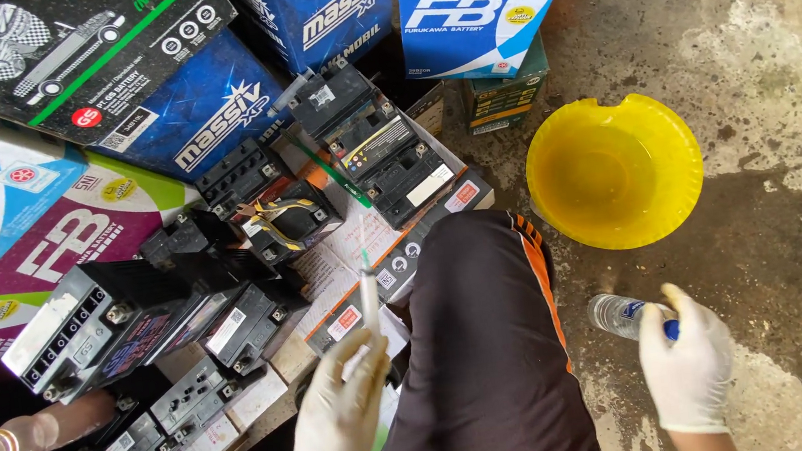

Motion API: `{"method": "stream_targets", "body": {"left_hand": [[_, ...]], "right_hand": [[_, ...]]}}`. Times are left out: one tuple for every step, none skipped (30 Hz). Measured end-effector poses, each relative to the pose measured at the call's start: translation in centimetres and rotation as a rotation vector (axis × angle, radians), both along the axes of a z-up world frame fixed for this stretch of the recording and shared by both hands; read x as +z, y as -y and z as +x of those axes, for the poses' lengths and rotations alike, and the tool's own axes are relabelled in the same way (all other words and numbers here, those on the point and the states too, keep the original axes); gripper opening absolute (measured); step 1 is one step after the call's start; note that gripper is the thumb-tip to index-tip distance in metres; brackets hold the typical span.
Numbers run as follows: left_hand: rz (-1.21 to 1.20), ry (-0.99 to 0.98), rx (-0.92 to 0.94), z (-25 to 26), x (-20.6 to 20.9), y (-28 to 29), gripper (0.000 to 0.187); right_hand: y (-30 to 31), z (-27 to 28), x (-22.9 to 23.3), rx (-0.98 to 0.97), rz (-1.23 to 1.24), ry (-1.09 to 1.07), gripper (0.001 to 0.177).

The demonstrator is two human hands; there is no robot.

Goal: Filling battery cells with liquid using a syringe

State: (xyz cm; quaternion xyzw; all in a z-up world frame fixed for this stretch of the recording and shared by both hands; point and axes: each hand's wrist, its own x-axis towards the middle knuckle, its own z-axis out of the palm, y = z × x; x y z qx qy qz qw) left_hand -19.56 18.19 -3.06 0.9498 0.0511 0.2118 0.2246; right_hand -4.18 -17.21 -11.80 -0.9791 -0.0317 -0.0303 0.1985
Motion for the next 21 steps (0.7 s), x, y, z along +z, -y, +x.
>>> {"method": "stream_targets", "body": {"left_hand": [[0.002, 0.002, 0.0, -0.1, 0.4, 0.6, 0.036], [0.003, 0.029, -0.032, -0.2, 0.8, 1.2, 0.037], [0.003, 0.055, -0.065, -0.3, 1.2, 1.9, 0.037], [0.001, 0.059, -0.075, 0.4, 2.3, 2.7, 0.037], [-0.378, -0.257, 0.127, 1.1, 3.4, 3.4, 0.035], [-0.749, -0.58, 0.321, 1.7, 4.4, 4.1, 0.035], [-0.748, -0.578, 0.307, 1.8, 3.7, 4.5, 0.035], [-0.657, -0.462, 0.167, 1.9, 3.2, 5.0, 0.034], [-0.564, -0.346, 0.028, 2.1, 2.7, 5.4, 0.033], [-0.562, -0.341, 0.016, 2.2, 2.2, 5.5, 0.033], [-0.451, -0.188, -0.091, 2.3, 1.7, 5.6, 0.036], [-0.339, -0.039, -0.189, 2.3, 1.3, 5.8, 0.041], [-0.338, -0.036, -0.192, 2.8, 1.4, 6.0, 0.041], [-0.302, -0.01, -0.22, 3.0, 1.6, 6.2, 0.042], [-0.267, 0.016, -0.248, 3.3, 1.6, 6.3, 0.043], [-0.266, 0.017, -0.252, 3.6, 1.8, 6.5, 0.043], [-0.255, 0.029, -0.242, 3.8, 2.0, 6.7, 0.042], [-0.247, 0.038, -0.233, 4.0, 2.3, 6.9, 0.04], [-0.249, 0.036, -0.239, 4.0, 2.1, 7.0, 0.04], [-0.232, 0.029, -0.242, 4.1, 1.8, 7.1, 0.04], [-0.215, 0.022, -0.244, 4.2, 1.5, 7.1, 0.04]], "right_hand": [[-2.5, -0.1, 2.7, 0.0, 0.002, 0.002, 0.037], [-4.7, -0.4, 5.6, 0.109, 0.173, 0.075, 0.029], [-7.0, -0.6, 8.4, 0.217, 0.345, 0.15, 0.023], [-8.9, -0.5, 10.5, 0.208, 0.342, 0.155, 0.023], [-10.8, -0.3, 12.6, 0.252, 0.556, 0.075, 0.026], [-12.8, -0.2, 14.7, 0.295, 0.771, -0.001, 0.028], [-13.8, 0.1, 14.7, 0.287, 0.769, 0.01, 0.028], [-14.9, 0.4, 14.8, 0.287, 0.887, -0.041, 0.032], [-15.9, 0.8, 14.9, 0.286, 1.006, -0.091, 0.036], [-16.2, 1.0, 15.3, 0.281, 1.005, -0.079, 0.036], [-16.6, 1.1, 15.7, 0.155, 1.009, -0.214, 0.032], [-16.8, 1.3, 16.1, 0.033, 1.008, -0.357, 0.03], [-16.7, 1.6, 16.0, 0.033, 1.009, -0.352, 0.03], [-16.5, 1.6, 15.8, 0.021, 1.056, -0.329, 0.027], [-16.4, 1.7, 15.5, 0.01, 1.103, -0.305, 0.025], [-16.2, 1.8, 15.4, 0.007, 1.104, -0.301, 0.025], [-16.0, 2.0, 15.4, -0.009, 1.091, -0.298, 0.025], [-15.7, 2.0, 15.3, -0.029, 1.076, -0.297, 0.025], [-15.6, 2.1, 15.1, -0.035, 1.074, -0.295, 0.025], [-15.4, 2.2, 14.9, 0.012, 1.009, -0.203, 0.022], [-15.3, 2.3, 14.7, 0.059, 0.941, -0.113, 0.02]]}}
